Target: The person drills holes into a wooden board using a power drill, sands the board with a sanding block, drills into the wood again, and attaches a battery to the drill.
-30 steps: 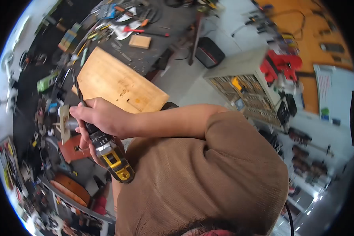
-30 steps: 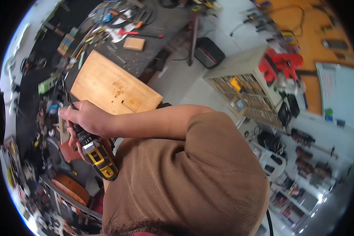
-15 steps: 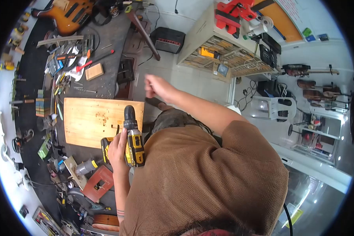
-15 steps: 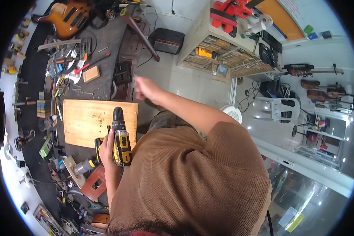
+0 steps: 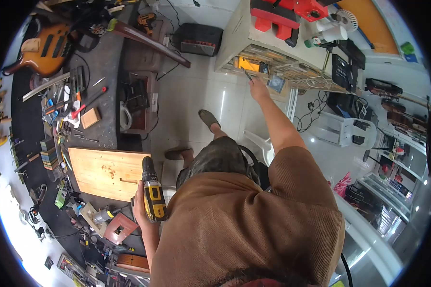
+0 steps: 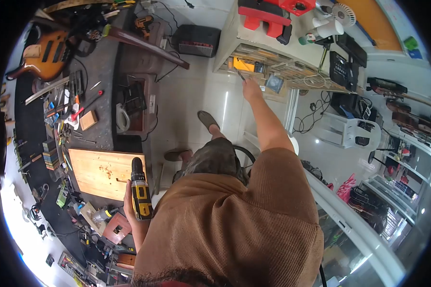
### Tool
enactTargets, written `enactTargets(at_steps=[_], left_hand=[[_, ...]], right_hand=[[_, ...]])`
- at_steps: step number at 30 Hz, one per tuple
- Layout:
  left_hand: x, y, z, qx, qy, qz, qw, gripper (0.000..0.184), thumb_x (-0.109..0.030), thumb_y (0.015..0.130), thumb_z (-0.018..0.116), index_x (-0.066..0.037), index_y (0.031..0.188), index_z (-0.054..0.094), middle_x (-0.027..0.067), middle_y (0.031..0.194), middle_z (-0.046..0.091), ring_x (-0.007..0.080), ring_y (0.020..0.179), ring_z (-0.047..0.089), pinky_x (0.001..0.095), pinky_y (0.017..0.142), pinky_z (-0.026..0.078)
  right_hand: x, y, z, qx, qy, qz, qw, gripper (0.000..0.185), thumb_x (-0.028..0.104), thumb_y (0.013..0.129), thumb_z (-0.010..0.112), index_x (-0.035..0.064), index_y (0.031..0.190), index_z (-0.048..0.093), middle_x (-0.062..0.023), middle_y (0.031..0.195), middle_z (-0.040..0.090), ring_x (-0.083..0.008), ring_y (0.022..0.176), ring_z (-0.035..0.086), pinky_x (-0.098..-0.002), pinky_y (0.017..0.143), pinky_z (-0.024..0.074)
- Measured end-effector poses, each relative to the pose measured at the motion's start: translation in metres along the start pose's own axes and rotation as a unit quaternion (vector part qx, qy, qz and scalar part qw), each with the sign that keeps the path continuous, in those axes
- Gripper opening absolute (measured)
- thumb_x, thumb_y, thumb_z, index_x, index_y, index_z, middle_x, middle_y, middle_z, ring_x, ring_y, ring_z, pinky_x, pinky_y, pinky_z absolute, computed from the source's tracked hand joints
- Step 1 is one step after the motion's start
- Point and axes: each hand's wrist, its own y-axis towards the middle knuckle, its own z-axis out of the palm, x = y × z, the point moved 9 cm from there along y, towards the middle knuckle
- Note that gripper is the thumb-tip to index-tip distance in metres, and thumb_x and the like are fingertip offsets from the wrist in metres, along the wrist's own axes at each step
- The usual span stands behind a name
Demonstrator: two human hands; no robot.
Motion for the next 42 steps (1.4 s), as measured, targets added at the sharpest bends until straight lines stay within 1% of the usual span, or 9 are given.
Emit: enactTargets(at_steps=[2, 9, 12, 16, 20, 25, 35, 38, 42], left_hand=[[0.004, -0.003, 0.033, 0.052, -0.045, -0.092, 0.993, 0.094, -0.013, 0.083, 0.09, -0.008, 0.169, 0.052, 0.0204, 0.139, 0.075, 0.0398, 0.118, 0.076, 0.0457, 0.101, 0.06], [-0.065, 0.04, 0.092, 0.136, -0.011, -0.055, 0.989, 0.089, -0.004, 0.085, 0.086, -0.01, 0.167, 0.054, 0.0216, 0.135, 0.076, 0.0387, 0.117, 0.077, 0.0453, 0.1, 0.062], [-0.089, 0.054, 0.097, 0.136, 0.017, -0.038, 0.99, 0.088, -0.003, 0.085, 0.086, -0.01, 0.167, 0.054, 0.0219, 0.134, 0.076, 0.0383, 0.116, 0.078, 0.045, 0.1, 0.062], [-0.086, 0.05, 0.12, 0.167, -0.051, -0.072, 0.982, 0.09, -0.008, 0.084, 0.086, -0.012, 0.168, 0.054, 0.0208, 0.132, 0.076, 0.0394, 0.116, 0.078, 0.0444, 0.099, 0.061], [-0.131, 0.07, 0.116, 0.19, 0.004, -0.051, 0.98, 0.092, -0.021, 0.084, 0.087, -0.022, 0.169, 0.053, 0.0175, 0.132, 0.075, 0.0421, 0.11, 0.076, 0.047, 0.093, 0.061], [-0.139, 0.072, 0.119, 0.178, -0.024, -0.051, 0.982, 0.092, -0.025, 0.089, 0.084, -0.027, 0.173, 0.047, 0.0152, 0.129, 0.074, 0.0409, 0.107, 0.076, 0.049, 0.088, 0.06], [-0.137, 0.077, 0.111, 0.115, -0.084, -0.058, 0.988, 0.086, -0.021, 0.089, 0.086, -0.017, 0.169, 0.053, 0.0196, 0.134, 0.075, 0.0421, 0.115, 0.076, 0.0435, 0.099, 0.06], [-0.125, 0.073, 0.117, 0.091, -0.114, -0.108, 0.983, 0.084, -0.01, 0.089, 0.088, -0.011, 0.167, 0.055, 0.0202, 0.144, 0.073, 0.0359, 0.13, 0.075, 0.0405, 0.11, 0.057], [-0.112, 0.069, 0.125, 0.096, -0.112, -0.138, 0.979, 0.079, -0.005, 0.09, 0.086, -0.008, 0.164, 0.057, 0.0216, 0.154, 0.069, 0.0354, 0.139, 0.071, 0.0401, 0.116, 0.055]], right_hand=[[-0.006, 0.024, 0.0, 0.029, 0.01, 0.021, 0.999, 0.038, 0.034, 0.117, 0.053, 0.0019, 0.129, 0.069, -0.0291, 0.159, 0.054, -0.0485, 0.137, 0.061, -0.0553, 0.118, 0.0503], [-0.029, 0.016, 0.01, 0.0, -0.005, -0.01, 1.0, 0.023, 0.029, 0.113, 0.062, 0.0134, 0.127, 0.072, -0.0128, 0.166, 0.043, -0.0434, 0.137, 0.062, -0.0543, 0.115, 0.0565], [-0.02, 0.008, -0.003, -0.046, 0.01, -0.059, 0.997, 0.024, 0.03, 0.113, 0.06, 0.0167, 0.128, 0.073, -0.014, 0.161, 0.05, -0.0438, 0.137, 0.062, -0.0546, 0.117, 0.0545], [-0.044, 0.032, 0.031, -0.048, -0.001, -0.098, 0.994, 0.035, 0.032, 0.117, 0.051, 0.0073, 0.132, 0.071, -0.0203, 0.158, 0.058, -0.0466, 0.146, 0.055, -0.0561, 0.121, 0.0489], [-0.039, 0.048, 0.019, -0.113, -0.031, -0.216, 0.969, 0.03, 0.027, 0.114, 0.061, 0.0036, 0.131, 0.069, -0.0265, 0.162, 0.047, -0.0456, 0.145, 0.055, -0.052, 0.117, 0.051], [-0.038, 0.051, 0.01, 0.041, -0.044, -0.075, 0.995, 0.028, 0.026, 0.114, 0.063, 0.0039, 0.13, 0.069, -0.0235, 0.163, 0.043, -0.0446, 0.141, 0.058, -0.0534, 0.114, 0.053], [-0.049, -0.01, 0.034, 0.012, 0.027, -0.159, 0.987, 0.026, 0.019, 0.113, 0.061, -0.0047, 0.122, 0.069, -0.0299, 0.143, 0.061, -0.047, 0.143, 0.054, -0.0528, 0.117, 0.0487], [-0.054, -0.021, 0.037, 0.038, 0.066, -0.117, 0.99, 0.028, 0.022, 0.113, 0.059, -0.002, 0.121, 0.07, -0.0282, 0.144, 0.063, -0.048, 0.14, 0.056, -0.0558, 0.114, 0.0506], [-0.058, -0.041, -0.019, -0.066, 0.106, 0.058, 0.991, 0.034, 0.033, 0.116, 0.054, 0.0033, 0.124, 0.068, -0.0279, 0.14, 0.066, -0.0513, 0.126, 0.065, -0.0611, 0.106, 0.0541]])
